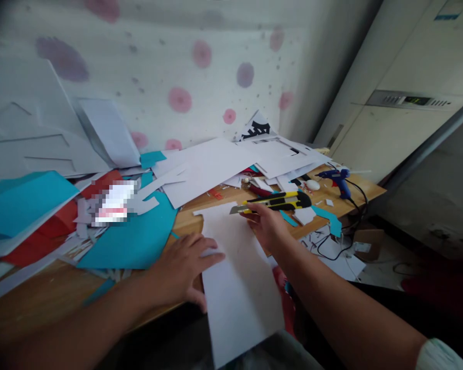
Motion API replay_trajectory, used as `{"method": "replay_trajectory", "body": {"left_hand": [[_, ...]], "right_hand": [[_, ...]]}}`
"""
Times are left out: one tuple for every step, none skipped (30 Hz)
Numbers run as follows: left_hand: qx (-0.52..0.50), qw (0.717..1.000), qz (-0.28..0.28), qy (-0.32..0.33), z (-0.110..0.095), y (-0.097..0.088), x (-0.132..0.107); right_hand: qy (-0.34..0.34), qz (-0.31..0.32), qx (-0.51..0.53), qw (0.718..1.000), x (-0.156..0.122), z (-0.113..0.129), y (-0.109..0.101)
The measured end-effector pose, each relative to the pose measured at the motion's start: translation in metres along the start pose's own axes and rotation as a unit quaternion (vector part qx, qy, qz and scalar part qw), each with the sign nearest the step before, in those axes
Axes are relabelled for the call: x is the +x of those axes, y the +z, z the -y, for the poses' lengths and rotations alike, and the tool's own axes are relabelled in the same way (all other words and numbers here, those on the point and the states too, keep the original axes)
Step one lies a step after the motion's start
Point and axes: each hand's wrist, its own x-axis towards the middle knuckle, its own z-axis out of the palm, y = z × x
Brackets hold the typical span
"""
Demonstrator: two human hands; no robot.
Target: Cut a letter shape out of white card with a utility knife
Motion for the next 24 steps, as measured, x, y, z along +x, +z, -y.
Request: {"method": "replay_trajectory", "body": {"left_hand": [[0.022,0.999,-0.024,-0.003,-0.007,0.006,0.005],[0.039,0.998,-0.044,-0.010,-0.013,0.010,0.009],[0.052,0.997,-0.059,-0.017,-0.016,0.014,0.014],[0.062,0.995,-0.071,-0.027,-0.017,0.017,0.018],[0.073,0.993,-0.083,-0.039,-0.016,0.019,0.021],[0.085,0.991,-0.094,-0.048,-0.012,0.021,0.024],[0.095,0.989,-0.102,-0.052,-0.006,0.022,0.026],[0.105,0.987,-0.108,-0.052,0.001,0.024,0.028],[0.113,0.986,-0.113,-0.047,0.009,0.025,0.029],[0.119,0.985,-0.115,-0.039,0.017,0.026,0.029],[0.124,0.985,-0.113,-0.029,0.024,0.027,0.029],[0.127,0.986,-0.111,-0.022,0.029,0.027,0.029],[0.128,0.986,-0.109,-0.016,0.033,0.028,0.028],[0.128,0.986,-0.105,-0.012,0.036,0.029,0.027],[0.127,0.987,-0.101,-0.008,0.037,0.029,0.026],[0.126,0.987,-0.098,-0.007,0.038,0.029,0.025],[0.125,0.987,-0.096,-0.009,0.038,0.029,0.025],[0.125,0.988,-0.092,-0.014,0.039,0.028,0.025],[0.126,0.988,-0.088,-0.021,0.040,0.028,0.024],[0.128,0.988,-0.087,-0.030,0.041,0.027,0.025],[0.131,0.987,-0.088,-0.042,0.043,0.027,0.025],[0.135,0.985,-0.092,-0.054,0.045,0.028,0.026],[0.138,0.984,-0.098,-0.062,0.047,0.028,0.027],[0.139,0.983,-0.105,-0.064,0.048,0.029,0.028]], "right_hand": [[-0.003,0.022,-0.001,1.000,0.007,0.000,0.007],[-0.004,0.048,-0.003,0.999,0.014,0.000,0.014],[-0.006,0.073,-0.003,0.997,0.021,0.001,0.022],[-0.012,0.093,-0.002,0.996,0.028,0.002,0.029],[-0.024,0.104,0.000,0.994,0.034,0.003,0.036],[-0.043,0.105,-0.001,0.993,0.038,0.005,0.040],[-0.068,0.103,-0.009,0.992,0.041,0.006,0.042],[-0.100,0.100,-0.027,0.990,0.041,0.007,0.041],[-0.134,0.104,-0.054,0.984,0.038,0.008,0.037],[-0.165,0.115,-0.088,0.976,0.034,0.008,0.030],[-0.190,0.132,-0.126,0.965,0.029,0.007,0.021],[-0.204,0.150,-0.167,0.953,0.023,0.006,0.011],[-0.208,0.167,-0.204,0.942,0.017,0.004,0.000],[-0.203,0.183,-0.237,0.932,0.012,0.002,-0.011],[-0.192,0.196,-0.267,0.924,0.007,0.001,-0.020],[-0.180,0.206,-0.291,0.917,0.004,0.000,-0.028],[-0.171,0.214,-0.309,0.911,0.002,0.000,-0.033],[-0.167,0.219,-0.321,0.906,0.001,-0.001,-0.037],[-0.165,0.222,-0.328,0.903,0.001,-0.001,-0.039],[-0.162,0.221,-0.330,0.903,0.002,-0.001,-0.039],[-0.160,0.216,-0.327,0.906,0.003,-0.002,-0.038],[-0.158,0.210,-0.322,0.910,0.005,-0.004,-0.037],[-0.157,0.202,-0.318,0.913,0.007,-0.006,-0.035],[-0.160,0.196,-0.316,0.915,0.008,-0.008,-0.032]]}}
